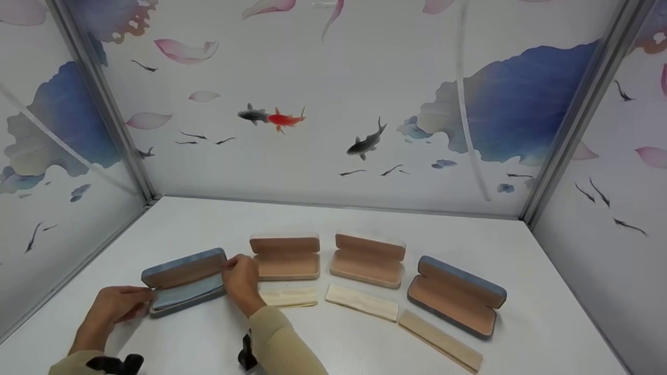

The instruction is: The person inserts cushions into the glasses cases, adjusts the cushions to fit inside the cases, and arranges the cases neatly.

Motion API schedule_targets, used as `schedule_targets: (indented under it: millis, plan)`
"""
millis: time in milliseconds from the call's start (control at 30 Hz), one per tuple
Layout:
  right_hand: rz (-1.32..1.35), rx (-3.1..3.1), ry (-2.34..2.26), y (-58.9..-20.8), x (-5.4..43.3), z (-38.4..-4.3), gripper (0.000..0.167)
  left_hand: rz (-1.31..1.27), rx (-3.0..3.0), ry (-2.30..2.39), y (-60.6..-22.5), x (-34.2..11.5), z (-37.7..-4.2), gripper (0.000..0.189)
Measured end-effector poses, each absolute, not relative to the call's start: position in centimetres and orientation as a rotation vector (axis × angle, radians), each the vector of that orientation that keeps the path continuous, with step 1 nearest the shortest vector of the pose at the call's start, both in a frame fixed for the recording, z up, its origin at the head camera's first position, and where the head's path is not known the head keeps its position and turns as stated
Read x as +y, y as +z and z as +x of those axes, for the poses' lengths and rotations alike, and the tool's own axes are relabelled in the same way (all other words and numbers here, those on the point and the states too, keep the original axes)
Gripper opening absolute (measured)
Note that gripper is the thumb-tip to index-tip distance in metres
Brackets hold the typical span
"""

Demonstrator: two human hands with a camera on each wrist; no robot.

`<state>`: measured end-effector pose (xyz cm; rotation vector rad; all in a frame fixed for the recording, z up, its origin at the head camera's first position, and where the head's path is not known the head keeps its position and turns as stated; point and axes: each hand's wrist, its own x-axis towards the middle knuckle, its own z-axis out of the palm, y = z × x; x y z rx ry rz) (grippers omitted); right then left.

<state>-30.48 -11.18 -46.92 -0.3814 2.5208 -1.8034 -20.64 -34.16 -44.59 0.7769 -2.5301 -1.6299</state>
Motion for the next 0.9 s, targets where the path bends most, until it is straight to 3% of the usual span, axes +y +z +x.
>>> schedule_targets:
  millis: [233,400,733,900]
  plan:
    - [-0.308,2.435,-1.817,-45.9,-9.5,-30.4,0.012,0.666,-2.647,-1.631,-42.8,-32.9,-20.3,0.037]
    - [-0.304,2.38,-1.807,-44.7,-8.0,-30.2,0.013,0.645,-2.68,-1.656,-41.7,-31.9,-20.2,0.046]
    - [-0.502,2.416,-1.793,-41.9,-3.5,-29.4,0.021,0.523,-2.652,-1.7,-39.2,-30.3,-19.9,0.056]
    - [-0.523,2.398,-1.798,-40.4,-1.4,-28.8,0.02,0.482,-2.582,-1.719,-38.3,-28.9,-19.7,0.051]
